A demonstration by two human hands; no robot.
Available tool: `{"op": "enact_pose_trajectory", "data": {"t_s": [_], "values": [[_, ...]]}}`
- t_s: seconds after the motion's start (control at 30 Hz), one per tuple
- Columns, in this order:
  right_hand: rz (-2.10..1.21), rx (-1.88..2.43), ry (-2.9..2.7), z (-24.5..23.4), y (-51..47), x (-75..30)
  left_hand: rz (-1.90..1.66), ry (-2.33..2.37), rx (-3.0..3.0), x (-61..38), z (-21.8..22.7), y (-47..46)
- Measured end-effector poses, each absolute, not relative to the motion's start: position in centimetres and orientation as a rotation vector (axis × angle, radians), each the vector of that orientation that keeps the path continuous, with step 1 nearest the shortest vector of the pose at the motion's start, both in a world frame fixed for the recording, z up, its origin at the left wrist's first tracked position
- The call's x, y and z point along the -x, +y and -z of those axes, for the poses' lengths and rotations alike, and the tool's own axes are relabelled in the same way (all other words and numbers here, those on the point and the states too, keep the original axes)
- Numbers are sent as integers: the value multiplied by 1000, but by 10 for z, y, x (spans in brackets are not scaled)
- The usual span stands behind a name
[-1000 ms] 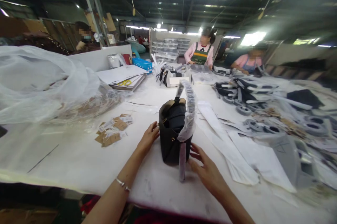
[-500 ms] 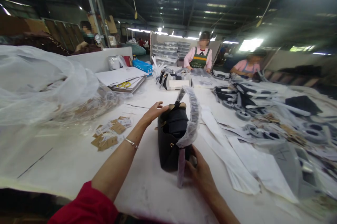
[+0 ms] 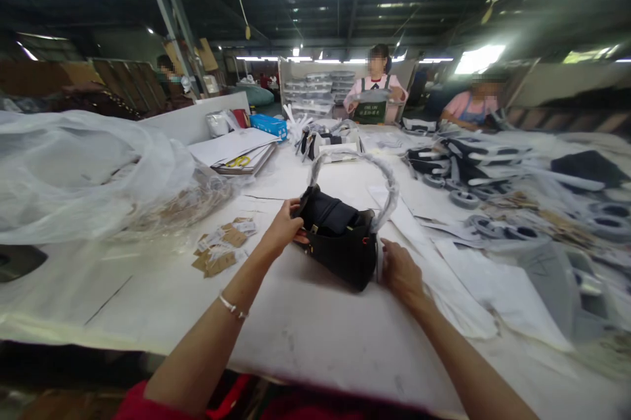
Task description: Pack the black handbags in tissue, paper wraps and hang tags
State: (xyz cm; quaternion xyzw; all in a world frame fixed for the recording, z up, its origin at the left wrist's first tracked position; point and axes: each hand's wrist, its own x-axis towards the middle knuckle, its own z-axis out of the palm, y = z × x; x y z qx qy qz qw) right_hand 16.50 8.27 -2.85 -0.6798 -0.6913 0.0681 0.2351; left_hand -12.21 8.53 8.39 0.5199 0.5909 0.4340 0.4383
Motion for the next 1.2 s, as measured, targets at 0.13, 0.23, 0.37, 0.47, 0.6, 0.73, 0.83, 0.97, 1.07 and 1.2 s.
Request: {"op": "enact_pose_trajectory", "data": {"t_s": [0.13, 0.23, 0.37, 0.47, 0.6, 0.73, 0.83, 0.97, 1.07, 1.2], "values": [[-349, 1812, -1889, 28, 97, -185, -1058, 1435, -1328, 114, -80, 35], [-420, 1749, -1865, 33, 96, -196, -1069, 1577, -1675, 116, -82, 18], [-450, 1663, -1785, 40, 81, -211, -1100, 1767, -2236, 118, -92, 23], [-415, 1632, -1740, 46, 66, -216, -731, 1809, -2431, 110, -101, 35], [-320, 1550, -1777, 53, 53, -208, -369, 1770, -2479, 98, -108, 54], [-223, 1537, -1880, 53, 46, -198, -217, 1739, -2517, 91, -108, 67], [-156, 1548, -1971, 51, 43, -195, -176, 1719, -2528, 85, -107, 71], [-76, 1576, -2034, 50, 43, -195, -162, 1736, -2501, 77, -106, 73], [-44, 1590, -2050, 51, 44, -195, -188, 1769, -2477, 74, -104, 73], [-22, 1602, -2053, 52, 45, -195, -233, 1795, -2418, 75, -98, 74]]}}
